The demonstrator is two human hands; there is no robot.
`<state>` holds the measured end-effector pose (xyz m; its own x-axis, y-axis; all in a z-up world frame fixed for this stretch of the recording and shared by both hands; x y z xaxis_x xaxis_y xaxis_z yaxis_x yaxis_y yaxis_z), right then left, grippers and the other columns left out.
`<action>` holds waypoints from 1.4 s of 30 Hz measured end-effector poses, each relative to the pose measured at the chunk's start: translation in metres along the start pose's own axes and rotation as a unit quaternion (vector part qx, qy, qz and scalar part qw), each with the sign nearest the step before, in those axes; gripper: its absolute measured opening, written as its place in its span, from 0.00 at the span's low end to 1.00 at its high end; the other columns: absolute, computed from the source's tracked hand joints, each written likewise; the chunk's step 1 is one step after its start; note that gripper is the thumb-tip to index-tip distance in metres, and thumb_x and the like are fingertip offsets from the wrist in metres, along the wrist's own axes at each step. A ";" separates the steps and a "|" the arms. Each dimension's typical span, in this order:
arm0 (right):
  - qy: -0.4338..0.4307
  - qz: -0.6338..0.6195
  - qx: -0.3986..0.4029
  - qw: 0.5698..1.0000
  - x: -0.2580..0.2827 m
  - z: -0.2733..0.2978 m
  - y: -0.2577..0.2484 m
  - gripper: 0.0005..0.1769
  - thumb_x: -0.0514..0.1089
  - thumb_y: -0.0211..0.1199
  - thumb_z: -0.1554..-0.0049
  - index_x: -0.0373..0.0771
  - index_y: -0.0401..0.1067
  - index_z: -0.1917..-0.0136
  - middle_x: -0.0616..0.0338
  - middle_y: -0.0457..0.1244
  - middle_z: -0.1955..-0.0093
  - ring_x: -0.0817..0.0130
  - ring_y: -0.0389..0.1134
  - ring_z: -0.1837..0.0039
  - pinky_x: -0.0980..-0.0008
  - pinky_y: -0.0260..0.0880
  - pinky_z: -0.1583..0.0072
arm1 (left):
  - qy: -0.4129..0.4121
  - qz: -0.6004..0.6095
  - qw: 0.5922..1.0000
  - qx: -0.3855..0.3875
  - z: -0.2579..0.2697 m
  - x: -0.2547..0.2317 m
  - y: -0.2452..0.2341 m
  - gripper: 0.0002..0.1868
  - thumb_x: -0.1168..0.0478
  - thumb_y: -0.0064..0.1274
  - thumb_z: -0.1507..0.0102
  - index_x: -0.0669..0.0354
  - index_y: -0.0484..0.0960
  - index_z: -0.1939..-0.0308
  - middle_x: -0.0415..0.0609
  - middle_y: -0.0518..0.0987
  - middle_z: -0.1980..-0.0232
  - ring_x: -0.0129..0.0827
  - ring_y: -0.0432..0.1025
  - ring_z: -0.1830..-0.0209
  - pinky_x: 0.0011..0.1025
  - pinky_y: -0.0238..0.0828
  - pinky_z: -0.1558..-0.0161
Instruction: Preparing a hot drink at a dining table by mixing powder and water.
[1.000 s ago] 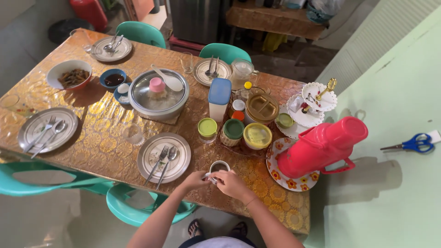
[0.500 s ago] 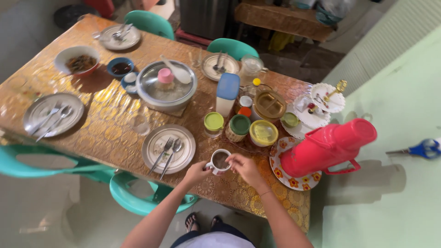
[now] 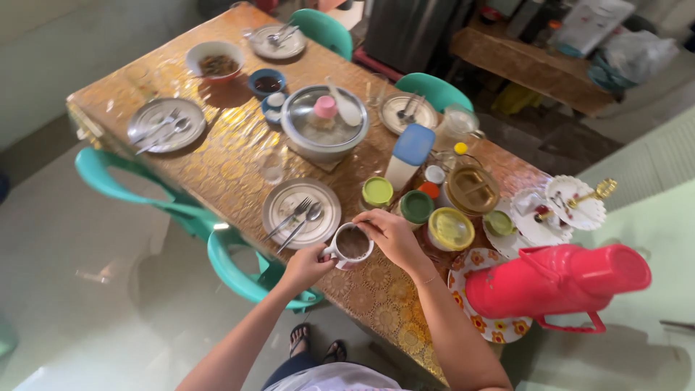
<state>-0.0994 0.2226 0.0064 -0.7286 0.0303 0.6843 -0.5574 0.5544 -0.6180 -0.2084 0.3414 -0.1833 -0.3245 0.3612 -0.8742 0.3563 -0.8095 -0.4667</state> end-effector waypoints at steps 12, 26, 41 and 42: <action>0.025 0.014 0.168 0.985 0.049 -0.034 0.032 0.08 0.39 0.66 0.43 0.36 0.77 0.49 0.55 0.70 0.57 0.68 0.71 0.59 0.69 0.70 0.54 | -0.077 0.014 0.995 -0.066 0.062 0.002 -0.057 0.21 0.48 0.65 0.45 0.59 0.72 0.73 0.46 0.74 0.76 0.33 0.68 0.76 0.35 0.65 0.69; -0.080 -0.079 0.266 0.957 0.127 -0.073 0.122 0.09 0.37 0.67 0.44 0.36 0.77 0.49 0.55 0.72 0.53 0.64 0.74 0.51 0.67 0.72 0.48 | -0.114 0.018 0.984 -0.133 0.108 0.047 -0.153 0.23 0.45 0.64 0.44 0.58 0.72 0.73 0.46 0.74 0.76 0.35 0.68 0.76 0.35 0.65 0.70; -0.085 -0.096 0.251 0.959 0.213 -0.146 0.250 0.08 0.38 0.65 0.43 0.36 0.77 0.48 0.58 0.72 0.55 0.67 0.73 0.54 0.68 0.71 0.50 | -0.105 0.020 0.982 -0.159 0.151 0.110 -0.310 0.20 0.46 0.63 0.44 0.57 0.74 0.72 0.46 0.76 0.76 0.34 0.69 0.76 0.35 0.64 0.70; -0.081 -0.110 0.272 0.953 0.219 -0.149 0.261 0.09 0.38 0.66 0.43 0.36 0.76 0.48 0.58 0.72 0.55 0.68 0.73 0.54 0.69 0.71 0.51 | -0.104 0.017 0.981 -0.166 0.156 0.113 -0.322 0.21 0.46 0.63 0.43 0.58 0.74 0.73 0.46 0.76 0.76 0.34 0.69 0.76 0.35 0.64 0.69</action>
<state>-0.3446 0.4978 0.0527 -0.5983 -0.1905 0.7783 -0.7948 0.0180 -0.6066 -0.4962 0.5710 -0.1113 -0.4668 0.2064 -0.8599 0.6238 -0.6124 -0.4856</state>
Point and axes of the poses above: each hand's wrist, its own z-axis away from the middle knuckle, its own y-axis out of the palm, x = y × z, the point moved 10 cm from there along -z, towards the middle knuckle
